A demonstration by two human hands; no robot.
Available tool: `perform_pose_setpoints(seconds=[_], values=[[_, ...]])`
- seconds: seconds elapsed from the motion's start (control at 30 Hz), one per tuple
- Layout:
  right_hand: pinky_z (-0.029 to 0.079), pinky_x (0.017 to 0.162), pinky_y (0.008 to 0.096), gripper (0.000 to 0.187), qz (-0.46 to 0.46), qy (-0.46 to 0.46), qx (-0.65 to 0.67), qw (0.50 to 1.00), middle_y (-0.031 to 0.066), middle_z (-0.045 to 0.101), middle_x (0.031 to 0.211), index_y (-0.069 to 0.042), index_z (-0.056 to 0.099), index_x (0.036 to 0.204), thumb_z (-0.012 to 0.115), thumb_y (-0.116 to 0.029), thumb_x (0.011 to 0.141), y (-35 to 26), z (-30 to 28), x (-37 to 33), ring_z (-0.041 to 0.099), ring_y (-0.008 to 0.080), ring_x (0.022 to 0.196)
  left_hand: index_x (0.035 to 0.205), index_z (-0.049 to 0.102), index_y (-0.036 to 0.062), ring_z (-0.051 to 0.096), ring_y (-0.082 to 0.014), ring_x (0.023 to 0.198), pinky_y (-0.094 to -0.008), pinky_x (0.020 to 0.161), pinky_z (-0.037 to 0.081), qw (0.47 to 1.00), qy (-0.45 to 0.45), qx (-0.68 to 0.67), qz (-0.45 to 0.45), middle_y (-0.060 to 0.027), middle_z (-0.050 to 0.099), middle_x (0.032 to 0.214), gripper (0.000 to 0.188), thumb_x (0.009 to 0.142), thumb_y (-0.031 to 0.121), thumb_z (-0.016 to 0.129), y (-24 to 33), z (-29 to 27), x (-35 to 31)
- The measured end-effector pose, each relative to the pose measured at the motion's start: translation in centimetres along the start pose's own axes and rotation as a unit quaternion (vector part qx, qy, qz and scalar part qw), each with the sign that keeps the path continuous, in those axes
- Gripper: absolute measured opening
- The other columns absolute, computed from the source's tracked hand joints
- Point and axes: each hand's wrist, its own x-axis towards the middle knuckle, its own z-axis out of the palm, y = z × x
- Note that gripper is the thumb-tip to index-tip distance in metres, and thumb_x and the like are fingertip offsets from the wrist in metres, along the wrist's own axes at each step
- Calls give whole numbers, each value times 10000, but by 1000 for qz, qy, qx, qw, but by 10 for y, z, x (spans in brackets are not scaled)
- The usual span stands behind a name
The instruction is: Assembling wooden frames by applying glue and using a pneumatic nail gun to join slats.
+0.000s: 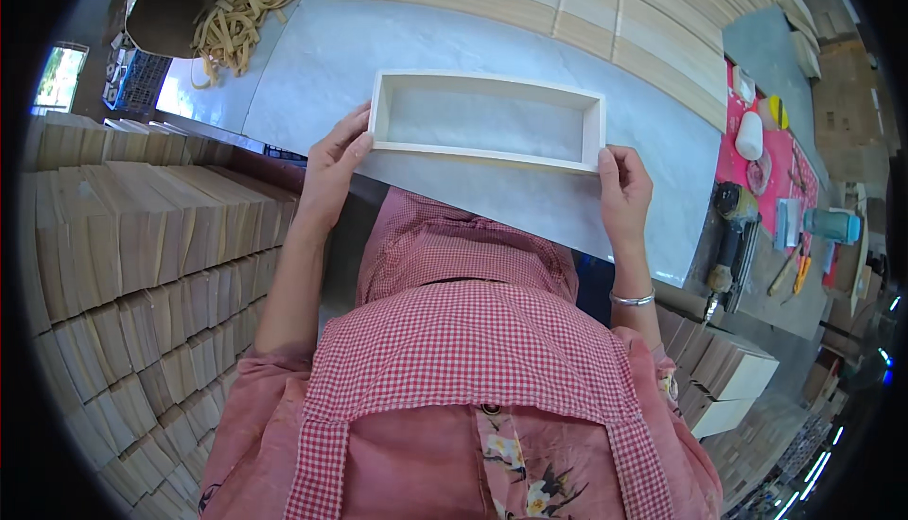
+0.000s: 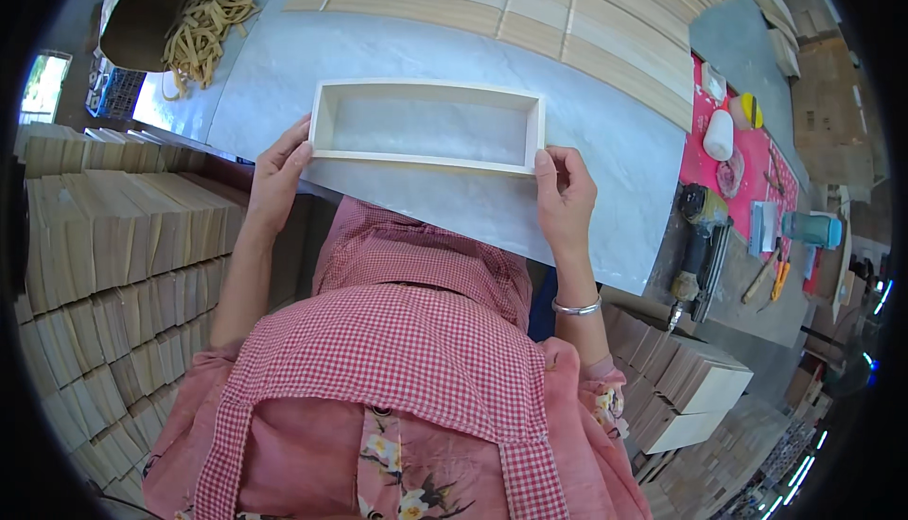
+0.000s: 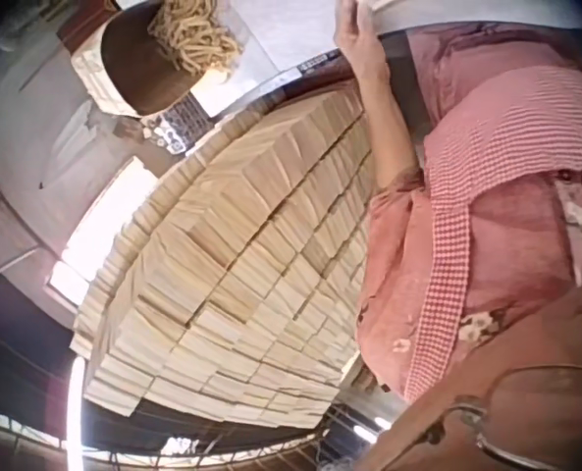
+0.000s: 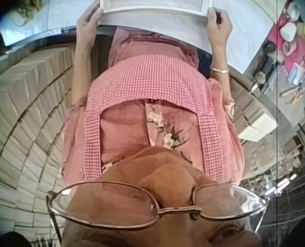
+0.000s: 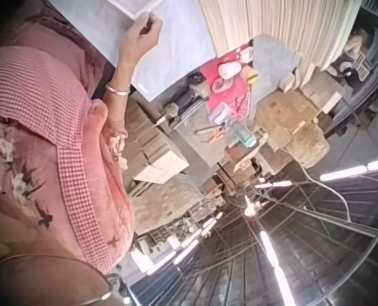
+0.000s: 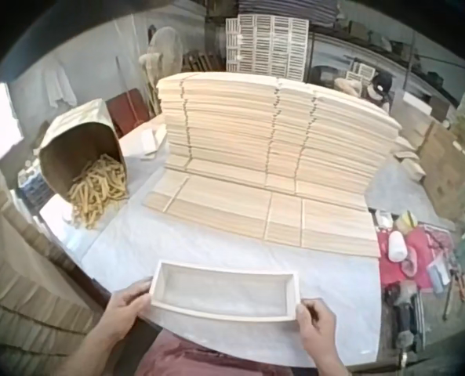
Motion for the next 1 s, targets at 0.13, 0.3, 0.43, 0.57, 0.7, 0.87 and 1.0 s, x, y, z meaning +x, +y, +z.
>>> perform_pose_setpoints(seconds=[0.13, 0.3, 0.43, 0.57, 0.7, 0.87, 1.0], values=[[460, 729, 274, 242, -30, 36, 51, 998, 86, 654, 1041, 2, 663, 1192, 593, -146, 1014, -3, 7, 1, 564, 164, 842, 1425, 550, -20, 540, -236, 1277, -347, 1124, 377, 999, -27, 17, -8, -126, 575, 1443, 462, 974, 76, 590, -5, 4, -5], [459, 729, 283, 278, -80, 4, 0, 997, 78, 636, 1022, 4, 640, 1239, 606, -131, 998, 0, -1, 6, 554, 167, 826, 1425, 546, -25, 518, -266, 1298, -364, 1114, 389, 992, -51, 110, 34, -143, 547, 1462, 472, 982, 127, 609, -9, 2, -3], [463, 730, 317, 316, -96, -40, -60, 993, 107, 618, 984, 13, 624, 1259, 602, -120, 973, 2, -6, 10, 566, 220, 797, 1417, 551, -21, 481, -325, 1306, -407, 1098, 395, 958, -55, 271, 81, -166, 495, 1490, 519, 948, 171, 664, -18, 3, -8], [487, 809, 370, 377, -48, -105, -92, 989, 155, 646, 1049, 15, 612, 1272, 622, -219, 977, -14, -17, 12, 608, 302, 878, 1417, 549, -4, 463, -365, 1292, -454, 1093, 379, 856, -40, 476, 199, -179, 467, 1502, 577, 899, 194, 711, -31, -2, -16], [486, 985, 395, 436, -211, 43, -236, 947, 185, 653, 1194, 2, 606, 1283, 688, -240, 930, 43, -62, 54, 618, 339, 1082, 1422, 540, 1, 473, -367, 1275, -465, 1093, 369, 870, -25, 453, 190, -180, 461, 1511, 606, 881, 202, 727, -35, 3, -8], [538, 796, 383, 328, -42, 272, -403, 873, 168, 715, 977, 11, 696, 1105, 682, -255, 913, 69, -213, 143, 670, 311, 875, 1427, 525, 0, 471, -367, 1285, -465, 1094, 373, 852, 5, 486, 195, -182, 455, 1519, 633, 873, 213, 744, -31, 10, -21], [525, 693, 304, 222, -82, 224, -203, 949, 82, 723, 843, -8, 721, 1023, 625, -201, 966, 14, -187, 133, 655, 189, 754, 1423, 539, 22, 462, -356, 1330, -463, 1103, 376, 880, 91, 416, 211, -181, 454, 1526, 621, 877, 234, 746, -26, 27, -24]])
